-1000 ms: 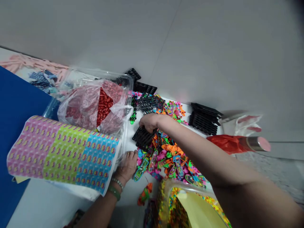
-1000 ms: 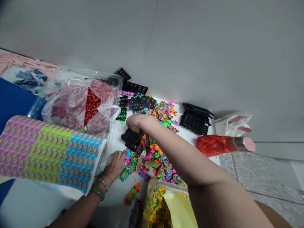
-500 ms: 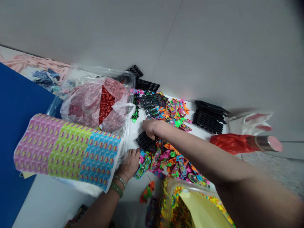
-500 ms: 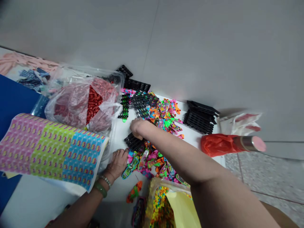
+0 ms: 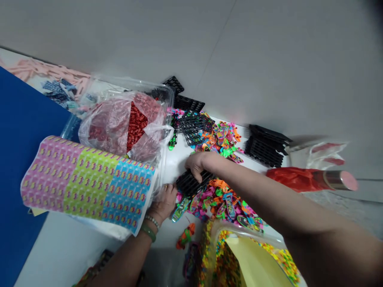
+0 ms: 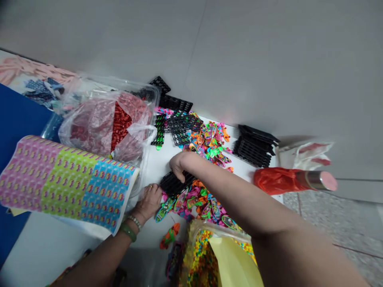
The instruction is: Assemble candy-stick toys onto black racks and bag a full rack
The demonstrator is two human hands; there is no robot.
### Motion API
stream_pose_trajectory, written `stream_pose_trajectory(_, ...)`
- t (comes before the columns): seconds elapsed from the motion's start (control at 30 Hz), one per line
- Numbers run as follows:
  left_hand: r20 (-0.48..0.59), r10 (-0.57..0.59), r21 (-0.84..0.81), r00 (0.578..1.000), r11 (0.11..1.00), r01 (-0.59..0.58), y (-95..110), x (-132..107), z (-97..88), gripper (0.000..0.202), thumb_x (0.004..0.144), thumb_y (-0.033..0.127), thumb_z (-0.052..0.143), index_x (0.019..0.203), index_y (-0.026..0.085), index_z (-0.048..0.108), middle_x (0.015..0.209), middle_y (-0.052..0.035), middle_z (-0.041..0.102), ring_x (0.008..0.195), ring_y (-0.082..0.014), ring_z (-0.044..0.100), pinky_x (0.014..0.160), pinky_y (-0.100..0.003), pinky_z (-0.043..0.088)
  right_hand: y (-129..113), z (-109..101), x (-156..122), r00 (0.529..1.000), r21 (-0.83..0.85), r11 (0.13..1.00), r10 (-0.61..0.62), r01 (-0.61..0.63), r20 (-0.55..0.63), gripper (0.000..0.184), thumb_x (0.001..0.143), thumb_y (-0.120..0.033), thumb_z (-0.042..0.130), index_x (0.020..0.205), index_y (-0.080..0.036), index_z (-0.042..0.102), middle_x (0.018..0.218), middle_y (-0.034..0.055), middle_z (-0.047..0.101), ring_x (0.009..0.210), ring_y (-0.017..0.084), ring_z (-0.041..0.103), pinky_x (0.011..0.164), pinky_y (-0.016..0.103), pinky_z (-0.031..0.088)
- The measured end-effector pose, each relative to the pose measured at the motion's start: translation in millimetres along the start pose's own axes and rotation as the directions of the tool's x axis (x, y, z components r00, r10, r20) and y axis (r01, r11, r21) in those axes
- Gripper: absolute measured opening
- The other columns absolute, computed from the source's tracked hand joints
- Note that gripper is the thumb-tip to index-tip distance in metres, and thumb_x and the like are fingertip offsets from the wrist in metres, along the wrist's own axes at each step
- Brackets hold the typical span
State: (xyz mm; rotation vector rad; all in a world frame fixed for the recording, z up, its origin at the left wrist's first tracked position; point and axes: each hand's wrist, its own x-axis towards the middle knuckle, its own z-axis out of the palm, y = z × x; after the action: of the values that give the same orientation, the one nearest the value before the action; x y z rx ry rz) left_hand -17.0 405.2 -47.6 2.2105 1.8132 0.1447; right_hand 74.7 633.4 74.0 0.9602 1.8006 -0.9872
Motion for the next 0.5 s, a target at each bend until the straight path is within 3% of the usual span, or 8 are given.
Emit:
stream_pose_trajectory(0.07, -0.006, 0.0, 0.02, 1.0, 1.0, 0.0, -0.4, 0.3, 1.4, 0.03, 0.089, 0.014, 0.047, 0.118, 0.016, 0.057, 0.094, -0.0085, 0.052, 0.087, -0.0232, 0.048, 0.077, -0.039, 0.042, 7.5, -8.1, -25.0, 0.996, -0.027, 0.998, -0.056, 0.058, 0.063, 0.039, 0.041, -0.004, 0.081, 0.075, -0.018, 0.071, 0.068, -0.0025, 0.068, 0.071, 0.022, 0.066, 0.07, 0.033, 0.052)
stream_pose_trajectory(0.13, -0.022, 0.01, 0.039, 1.0, 0.999, -0.009, -1.2, 0.7, 2.3, 0.035, 0.09, 0.015, 0.047, 0.124, 0.014, 0.054, 0.095, -0.0086, 0.053, 0.088, -0.0235, 0.048, 0.077, -0.039, 0.043, 24.2, -18.6, -51.8, 0.987, 0.142, 0.981, -0.119, 0.134, -0.109, 0.04, 0.051, -0.011, 0.081, 0.089, -0.021, 0.071, 0.077, -0.0016, 0.071, 0.072, 0.019, 0.066, 0.069, 0.03, 0.053)
stream_pose_trajectory(0.2, -0.036, 0.025, 0.039, 0.999, 0.999, -0.023, -2.2, 0.7, 2.3, 0.038, 0.09, 0.015, 0.047, 0.128, 0.012, 0.051, 0.096, -0.0087, 0.053, 0.088, -0.0232, 0.048, 0.077, -0.038, 0.043, 48.5, -28.1, -74.5, 0.948, 0.362, 0.913, -0.071, 0.187, -0.31, 0.04, 0.063, -0.02, 0.078, 0.102, -0.021, 0.069, 0.087, 0.0013, 0.073, 0.076, 0.019, 0.067, 0.071, 0.031, 0.054)
stream_pose_trajectory(0.3, -0.065, 0.04, 0.033, 0.997, 0.999, -0.038, -3.7, -1.1, 2.2, 0.039, 0.09, 0.014, 0.047, 0.128, 0.013, 0.051, 0.096, -0.0083, 0.054, 0.089, -0.0222, 0.049, 0.078, -0.037, 0.044, 89.2, -30.4, -92.9, 0.805, 0.644, 0.674, 0.123, 0.361, -0.58, 0.039, 0.08, -0.032, 0.064, 0.116, -0.017, 0.062, 0.1, 0.0089, 0.073, 0.083, 0.021, 0.069, 0.075, 0.035, 0.056)
stream_pose_trajectory(0.37, -0.109, 0.038, 0.063, 0.993, 0.998, -0.032, -5.8, -2.1, 4.3, 0.038, 0.089, 0.013, 0.048, 0.127, 0.015, 0.052, 0.095, -0.0078, 0.054, 0.089, -0.022, 0.05, 0.079, -0.037, 0.044, 113.7, -21.8, -94.3, 0.696, 0.728, 0.509, 0.302, 0.46, -0.651, 0.039, 0.086, -0.032, 0.053, 0.122, -0.016, 0.057, 0.108, 0.0125, 0.071, 0.089, 0.022, 0.069, 0.076, 0.034, 0.057)
stream_pose_trajectory(0.4, -0.137, 0.054, 0.078, 0.989, 0.996, -0.044, -7.5, -1.9, 6.2, 0.038, 0.089, 0.013, 0.048, 0.127, 0.014, 0.053, 0.093, -0.0075, 0.054, 0.089, -0.0221, 0.05, 0.078, -0.036, 0.044, 124.2, -15.2, -92.5, 0.674, 0.765, 0.45, 0.384, 0.46, -0.631, 0.038, 0.087, -0.03, 0.051, 0.122, -0.016, 0.056, 0.11, 0.0127, 0.071, 0.09, 0.022, 0.069, 0.076, 0.033, 0.057)
stream_pose_trajectory(0.43, -0.15, 0.057, 0.088, 0.987, 0.995, -0.044, -9.4, -1.0, 8.3, 0.038, 0.089, 0.014, 0.049, 0.127, 0.014, 0.053, 0.093, -0.0075, 0.054, 0.088, -0.0221, 0.05, 0.078, -0.036, 0.044, 133.2, -7.8, -89.6, 0.69, 0.81, 0.392, 0.433, 0.436, -0.58, 0.038, 0.085, -0.028, 0.052, 0.121, -0.017, 0.056, 0.108, 0.0118, 0.072, 0.089, 0.022, 0.07, 0.075, 0.032, 0.057)
stream_pose_trajectory(0.5, -0.168, 0.074, 0.096, 0.983, 0.994, -0.058, -13.0, 2.0, 11.9, 0.036, 0.088, 0.013, 0.049, 0.124, 0.017, 0.056, 0.09, -0.0064, 0.054, 0.084, -0.0208, 0.05, 0.076, -0.035, 0.044, 144.9, 8.3, -82.8, 0.802, 0.885, 0.283, 0.383, 0.37, -0.458, 0.037, 0.076, -0.021, 0.059, 0.114, -0.018, 0.059, 0.098, 0.0086, 0.074, 0.081, 0.021, 0.07, 0.075, 0.032, 0.057)
